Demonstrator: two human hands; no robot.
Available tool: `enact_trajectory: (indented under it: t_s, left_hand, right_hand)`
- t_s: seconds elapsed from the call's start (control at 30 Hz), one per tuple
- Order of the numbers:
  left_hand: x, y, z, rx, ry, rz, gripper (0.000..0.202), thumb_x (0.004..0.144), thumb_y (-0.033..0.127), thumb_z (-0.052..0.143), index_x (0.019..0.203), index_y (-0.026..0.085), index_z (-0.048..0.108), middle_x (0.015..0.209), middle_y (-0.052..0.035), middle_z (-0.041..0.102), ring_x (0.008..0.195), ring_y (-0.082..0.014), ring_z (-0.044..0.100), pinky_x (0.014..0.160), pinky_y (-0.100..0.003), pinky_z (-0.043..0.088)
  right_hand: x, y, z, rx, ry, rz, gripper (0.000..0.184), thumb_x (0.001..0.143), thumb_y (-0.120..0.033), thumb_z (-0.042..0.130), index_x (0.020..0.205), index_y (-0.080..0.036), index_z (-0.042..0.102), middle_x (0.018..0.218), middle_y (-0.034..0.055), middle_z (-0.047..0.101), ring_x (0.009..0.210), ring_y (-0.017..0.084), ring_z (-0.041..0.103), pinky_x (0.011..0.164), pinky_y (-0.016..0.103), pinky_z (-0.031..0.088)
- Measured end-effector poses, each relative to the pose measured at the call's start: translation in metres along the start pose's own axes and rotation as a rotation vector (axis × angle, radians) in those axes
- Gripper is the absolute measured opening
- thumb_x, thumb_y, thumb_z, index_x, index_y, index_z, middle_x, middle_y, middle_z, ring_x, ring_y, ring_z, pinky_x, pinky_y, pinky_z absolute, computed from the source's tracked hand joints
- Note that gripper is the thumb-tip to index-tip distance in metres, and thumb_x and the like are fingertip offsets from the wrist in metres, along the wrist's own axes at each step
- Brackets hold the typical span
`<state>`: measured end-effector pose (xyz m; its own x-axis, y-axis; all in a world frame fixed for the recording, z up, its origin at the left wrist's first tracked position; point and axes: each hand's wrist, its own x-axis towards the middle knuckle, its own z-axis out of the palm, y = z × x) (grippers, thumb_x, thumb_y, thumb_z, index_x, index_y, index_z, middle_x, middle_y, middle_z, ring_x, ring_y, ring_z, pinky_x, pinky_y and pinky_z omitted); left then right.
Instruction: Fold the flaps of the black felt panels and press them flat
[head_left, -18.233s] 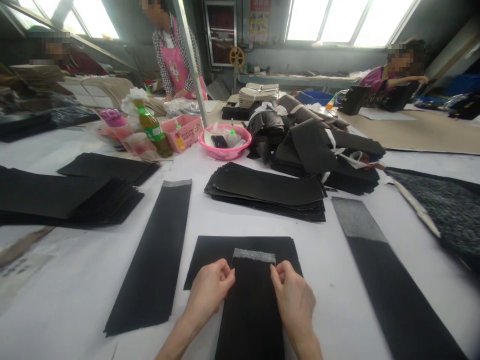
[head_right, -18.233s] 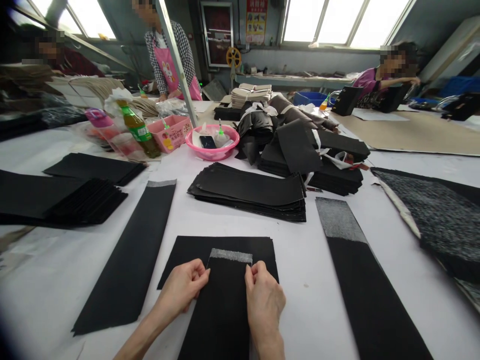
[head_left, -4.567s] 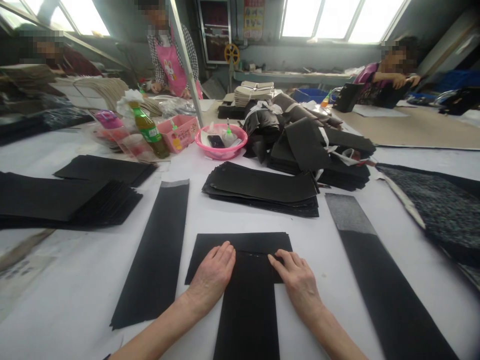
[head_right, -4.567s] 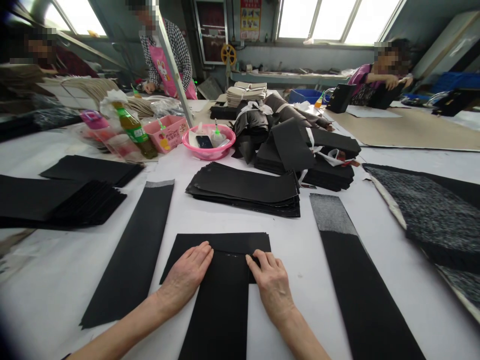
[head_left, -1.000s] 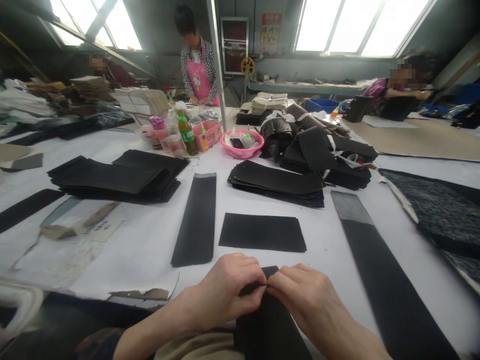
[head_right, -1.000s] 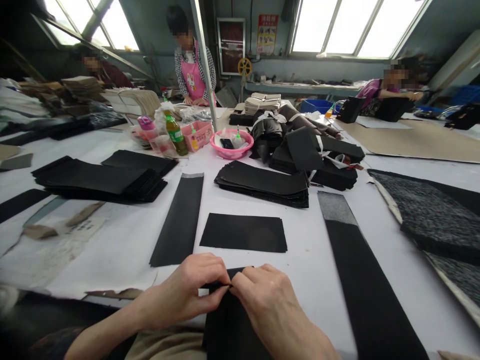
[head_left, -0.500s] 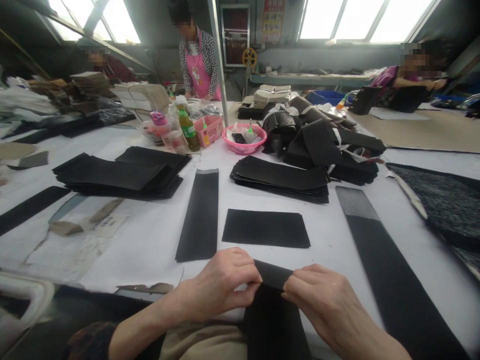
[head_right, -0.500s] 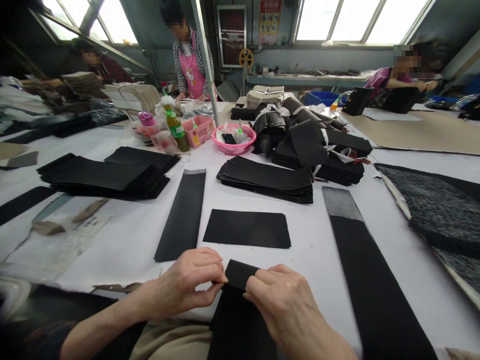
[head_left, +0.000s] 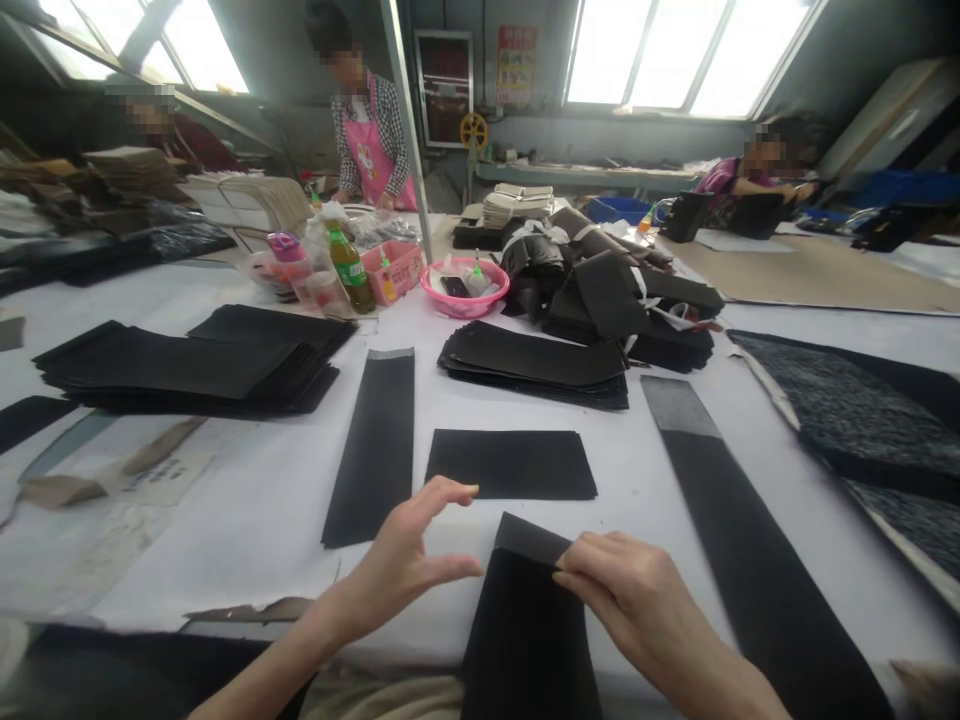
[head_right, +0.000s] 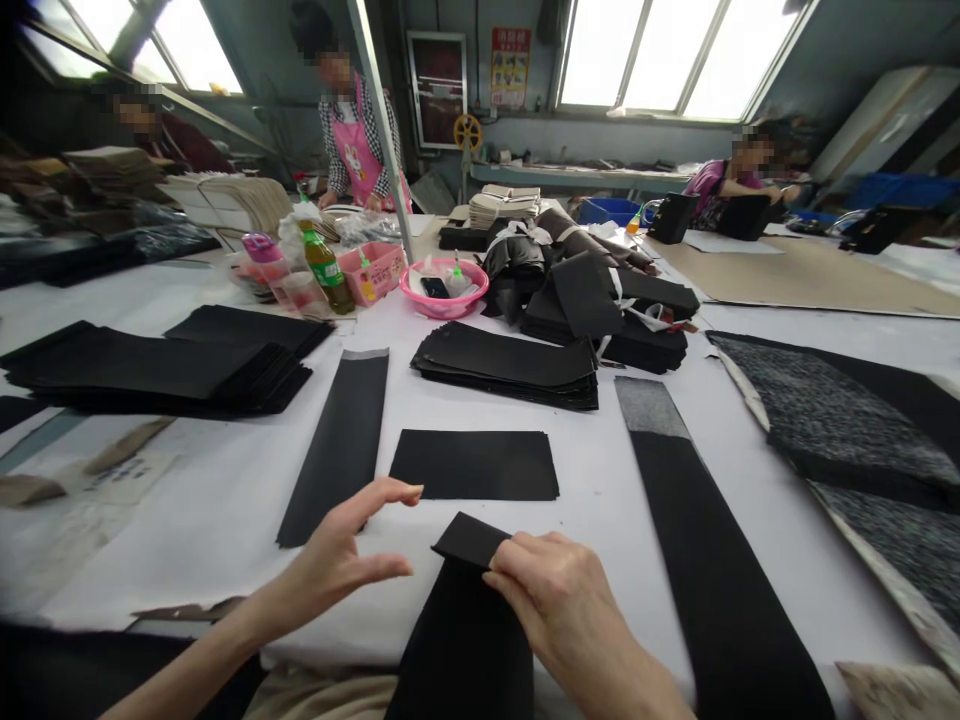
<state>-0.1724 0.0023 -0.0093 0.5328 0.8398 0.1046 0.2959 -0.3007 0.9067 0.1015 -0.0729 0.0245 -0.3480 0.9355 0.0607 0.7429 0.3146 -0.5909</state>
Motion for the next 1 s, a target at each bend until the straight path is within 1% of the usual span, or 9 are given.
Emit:
enact_trajectory:
  t_s: [0.03,0.07,0.17,0.27,0.4,0.5,0.7,0.9,1.0]
  left_hand:
    - [0.003,0.003,0.010,-0.033,0.005,0.023,0.057,0.073,0.042,0.080,0.120,0.023,0.056,0.114,-0.0066,0.059,0.106,-0.0231,0.054,0.094,-0.031,0.043]
    - [0.006,0.006,0.021,-0.064,-0.006,0.047,0.053,0.072,0.042,0.080,0.117,0.022,0.059,0.112,-0.0069,0.060,0.104,-0.0233,0.055,0.094,-0.032,0.043]
    - [0.015,0.012,0.047,-0.113,-0.030,0.107,0.016,0.082,0.034,0.073,0.088,0.019,0.069,0.089,-0.0036,0.066,0.087,-0.0186,0.060,0.100,-0.035,0.040]
    - [0.018,0.014,0.058,-0.163,-0.023,0.126,0.010,0.087,0.026,0.067,0.081,0.019,0.069,0.078,-0.0007,0.066,0.076,-0.0147,0.059,0.107,-0.038,0.034]
    - [0.016,0.016,0.061,-0.229,-0.068,0.149,0.006,0.088,0.022,0.064,0.084,0.018,0.068,0.080,-0.0010,0.066,0.077,-0.0148,0.060,0.108,-0.039,0.033]
    - [0.012,0.021,0.062,-0.244,-0.048,0.176,0.007,0.089,0.020,0.060,0.087,0.018,0.066,0.083,-0.0025,0.066,0.080,-0.0156,0.060,0.107,-0.040,0.034]
    - [0.008,0.030,0.061,-0.265,-0.015,0.279,0.009,0.090,0.015,0.057,0.091,0.017,0.066,0.088,-0.0049,0.066,0.084,-0.0171,0.060,0.102,-0.039,0.039]
    - [0.009,0.028,0.056,-0.335,-0.121,0.134,0.018,0.087,0.033,0.066,0.097,0.018,0.066,0.092,-0.0049,0.066,0.091,-0.0196,0.059,0.090,-0.031,0.044]
    - [0.010,0.030,0.060,-0.342,-0.055,0.080,0.019,0.084,0.035,0.071,0.090,0.018,0.067,0.087,-0.0038,0.066,0.090,-0.0195,0.060,0.084,-0.027,0.045]
  right_hand:
    - [0.003,-0.002,0.002,-0.004,0.000,-0.013,0.019,0.095,-0.021,0.049,0.078,-0.022,0.056,0.073,-0.0024,0.058,0.066,0.013,0.053,0.064,0.026,0.037]
    - [0.005,-0.004,0.004,-0.008,0.003,-0.021,0.018,0.095,-0.020,0.049,0.079,-0.022,0.057,0.073,-0.0023,0.059,0.066,0.013,0.053,0.064,0.026,0.038]
    - [0.007,-0.005,0.005,0.000,0.041,-0.025,0.016,0.095,-0.019,0.050,0.081,-0.022,0.060,0.074,-0.0024,0.059,0.068,0.014,0.053,0.064,0.026,0.038]
    - [0.004,-0.003,0.004,0.042,0.095,-0.030,0.009,0.093,-0.021,0.055,0.093,-0.025,0.064,0.081,-0.0022,0.063,0.071,0.014,0.055,0.066,0.025,0.040]
    - [0.004,-0.006,0.003,0.091,0.130,-0.049,0.014,0.095,-0.020,0.052,0.087,-0.022,0.063,0.078,-0.0011,0.061,0.069,0.013,0.054,0.065,0.025,0.040]
    - [0.009,-0.012,0.003,0.095,0.162,-0.107,0.018,0.095,-0.016,0.048,0.082,-0.020,0.060,0.073,-0.0004,0.057,0.068,0.013,0.052,0.066,0.026,0.039]
    - [0.008,-0.016,0.001,0.109,0.208,-0.202,0.017,0.094,-0.012,0.049,0.081,-0.019,0.058,0.070,-0.0031,0.057,0.063,0.010,0.052,0.089,0.032,0.039]
    - [0.004,-0.017,-0.004,0.148,0.206,-0.150,0.016,0.093,-0.012,0.052,0.081,-0.020,0.059,0.071,-0.0026,0.058,0.067,0.011,0.052,0.070,0.025,0.040]
    - [0.006,-0.021,-0.001,0.135,0.214,-0.171,0.019,0.093,-0.011,0.050,0.077,-0.019,0.057,0.067,-0.0022,0.054,0.064,0.011,0.048,0.068,0.025,0.040]
